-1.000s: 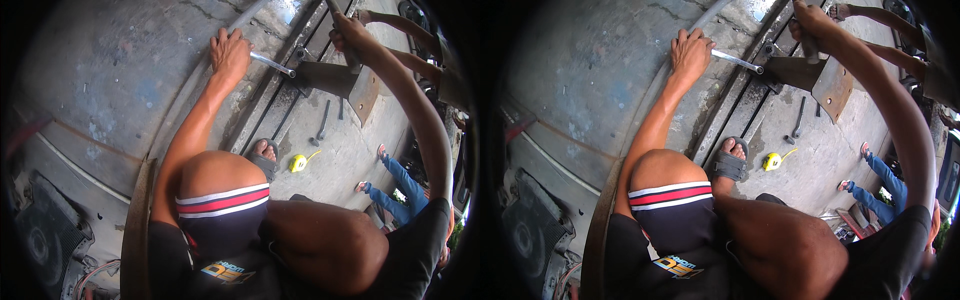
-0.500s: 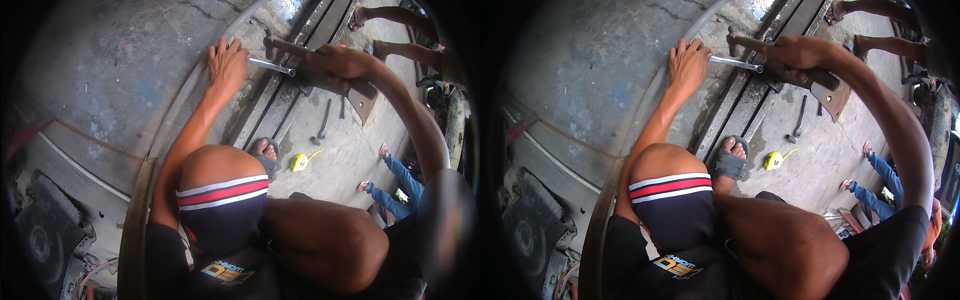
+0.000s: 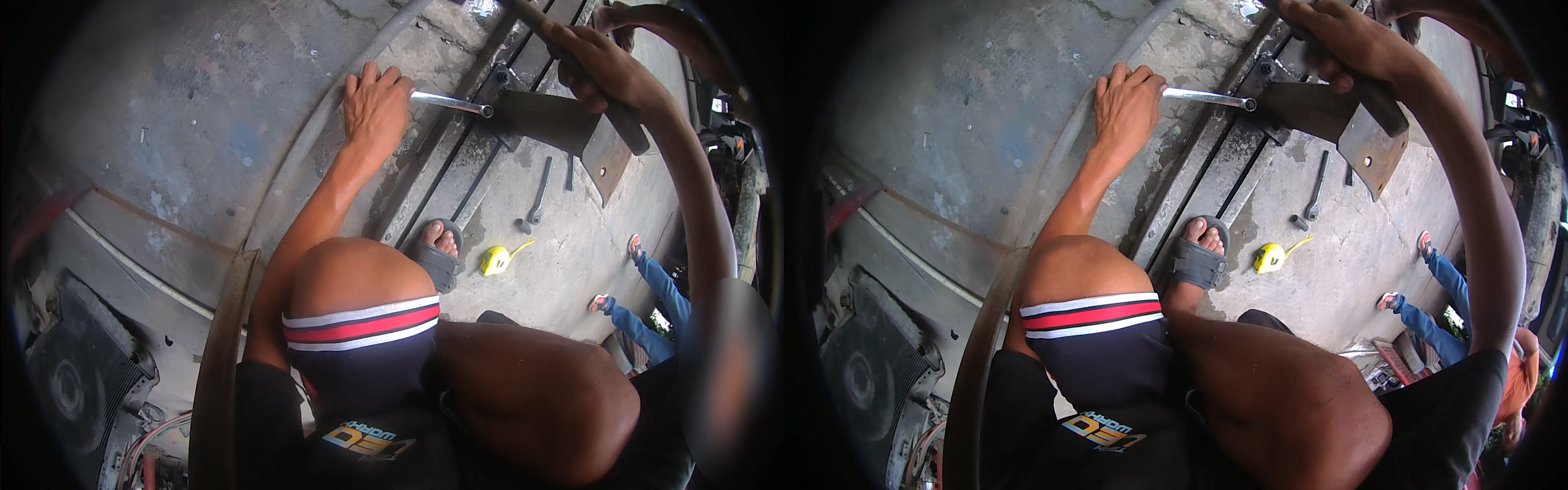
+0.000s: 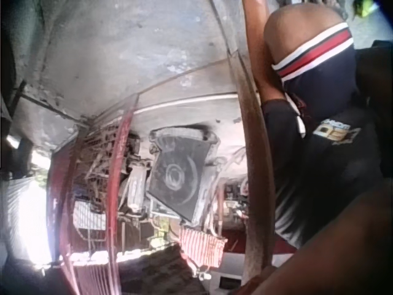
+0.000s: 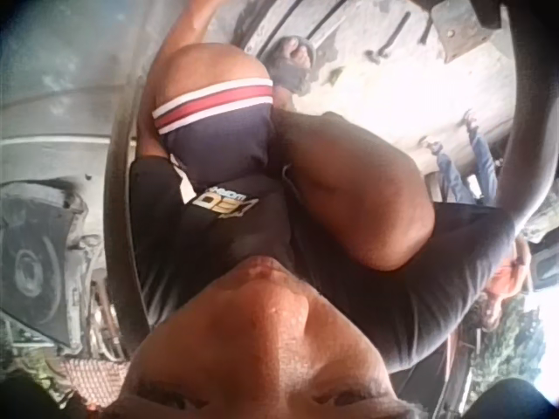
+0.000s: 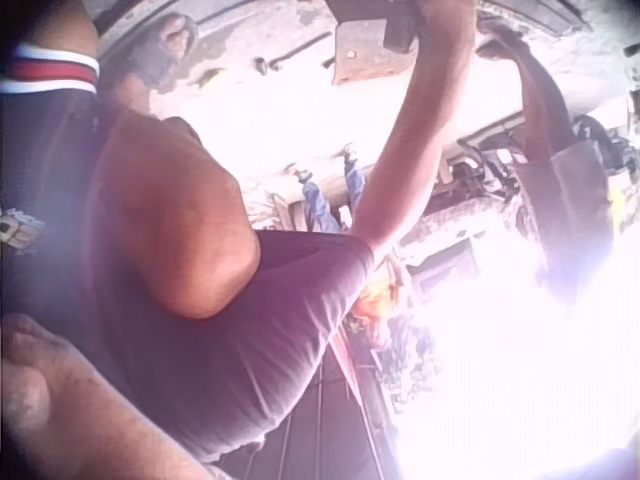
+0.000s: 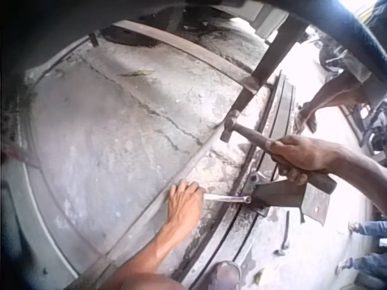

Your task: The person uses a wrench and hammer to loosen and adjust a bolt on a metal frame. They repeatedly strike the wrench with the hammer to loosen the bolt, then tighten it by hand.

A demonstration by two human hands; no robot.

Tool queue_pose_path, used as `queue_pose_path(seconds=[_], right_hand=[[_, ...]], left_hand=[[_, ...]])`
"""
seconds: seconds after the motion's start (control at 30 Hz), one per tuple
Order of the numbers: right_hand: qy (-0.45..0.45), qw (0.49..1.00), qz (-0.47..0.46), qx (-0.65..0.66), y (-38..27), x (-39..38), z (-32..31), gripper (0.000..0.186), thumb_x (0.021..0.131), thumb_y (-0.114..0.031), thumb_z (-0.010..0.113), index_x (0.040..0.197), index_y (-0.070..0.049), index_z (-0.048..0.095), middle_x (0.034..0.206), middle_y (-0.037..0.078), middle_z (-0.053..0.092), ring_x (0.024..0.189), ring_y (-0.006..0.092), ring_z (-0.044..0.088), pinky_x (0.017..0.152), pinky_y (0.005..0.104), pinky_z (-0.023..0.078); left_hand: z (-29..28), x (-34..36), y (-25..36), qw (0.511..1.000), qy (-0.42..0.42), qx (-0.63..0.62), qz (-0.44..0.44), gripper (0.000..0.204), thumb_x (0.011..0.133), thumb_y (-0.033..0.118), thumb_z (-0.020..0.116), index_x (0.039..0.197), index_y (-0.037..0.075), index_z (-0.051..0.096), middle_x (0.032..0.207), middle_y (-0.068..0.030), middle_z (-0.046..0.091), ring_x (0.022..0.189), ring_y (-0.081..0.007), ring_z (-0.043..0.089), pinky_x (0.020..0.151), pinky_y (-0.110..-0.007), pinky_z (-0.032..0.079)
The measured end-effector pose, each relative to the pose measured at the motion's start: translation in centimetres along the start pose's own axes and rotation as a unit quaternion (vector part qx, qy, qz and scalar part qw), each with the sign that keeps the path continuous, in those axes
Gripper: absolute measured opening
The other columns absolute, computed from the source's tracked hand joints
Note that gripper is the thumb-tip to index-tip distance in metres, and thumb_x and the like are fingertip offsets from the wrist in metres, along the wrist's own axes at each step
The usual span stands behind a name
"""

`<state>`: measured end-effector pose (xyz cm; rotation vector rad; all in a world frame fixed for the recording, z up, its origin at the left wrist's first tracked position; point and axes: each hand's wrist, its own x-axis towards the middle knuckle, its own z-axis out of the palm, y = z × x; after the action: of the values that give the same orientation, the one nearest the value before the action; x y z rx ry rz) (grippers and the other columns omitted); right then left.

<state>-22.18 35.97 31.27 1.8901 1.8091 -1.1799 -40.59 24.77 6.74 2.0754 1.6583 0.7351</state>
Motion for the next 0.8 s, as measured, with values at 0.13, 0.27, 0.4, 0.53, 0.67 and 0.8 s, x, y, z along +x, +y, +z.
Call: queue_pose_path(seconds=[0.13,0.27,0.4,0.53,0.67,0.8], right_hand=[[-0.086,0.992,-0.088,-0.031,1.4,3.5,7.6,0.049,0.104,-0.05,0.045,0.095,-0.002,0.052,0.065,0.001,0.054,0.048,0.0088,0.055,0.042,0.0244,0.045],[-0.171,0.981,0.041,-0.087,-1.7,5.0,3.5,0.05,0.103,-0.051,0.046,0.094,-0.003,0.051,0.062,0.001,0.051,0.043,0.0094,0.051,0.036,0.0249,0.041],[0.18,0.98,-0.083,-0.013,1.4,0.7,4.2,0.05,0.107,-0.044,0.039,0.094,0.001,0.054,0.059,0.003,0.053,0.047,0.0125,0.058,0.041,0.0283,0.048],[-0.188,0.964,-0.002,-0.19,0.2,3.1,5.5,0.054,0.107,-0.044,0.038,0.089,0.004,0.055,0.059,0.003,0.054,0.046,0.0136,0.058,0.042,0.0304,0.049],[0.025,0.997,-0.055,-0.047,-2.0,3.3,3.8,0.053,0.106,-0.049,0.039,0.097,0.001,0.053,0.065,0.007,0.054,0.05,0.0114,0.057,0.043,0.0268,0.047],[-0.09,0.955,-0.221,-0.177,4.2,4.8,8.0,0.057,0.108,-0.041,0.037,0.086,0.008,0.054,0.06,0.008,0.059,0.046,0.0184,0.06,0.042,0.0363,0.05]], left_hand=[[-1.8,-1.4,-3.1,0.998,-0.014,0.053,-0.033,0.018,0.094,0.019,0.061,0.098,0.009,0.075,0.098,-0.0028,0.067,0.097,-0.0252,0.055,0.085,-0.041,0.038],[-1.6,-1.9,-3.5,0.998,-0.013,0.048,-0.039,0.017,0.094,0.018,0.061,0.098,0.009,0.075,0.097,-0.0029,0.067,0.097,-0.0252,0.055,0.085,-0.041,0.038],[0.1,-1.3,0.2,1.0,-0.019,-0.02,-0.013,0.017,0.094,0.016,0.06,0.098,0.008,0.075,0.096,-0.0025,0.067,0.097,-0.0255,0.055,0.085,-0.041,0.038],[-0.8,-3.1,-1.5,0.999,-0.042,0.009,-0.03,0.017,0.093,0.017,0.062,0.098,0.008,0.075,0.095,-0.0031,0.067,0.097,-0.0252,0.055,0.084,-0.041,0.038],[-1.0,-4.0,-2.1,0.998,-0.039,0.022,-0.041,0.015,0.091,0.016,0.064,0.097,0.008,0.074,0.096,-0.0032,0.067,0.095,-0.0249,0.055,0.084,-0.041,0.038],[-0.4,-4.7,-1.9,0.998,-0.027,-0.008,-0.049,0.014,0.091,0.015,0.063,0.096,0.007,0.073,0.096,-0.0035,0.066,0.095,-0.025,0.055,0.083,-0.04,0.039]])
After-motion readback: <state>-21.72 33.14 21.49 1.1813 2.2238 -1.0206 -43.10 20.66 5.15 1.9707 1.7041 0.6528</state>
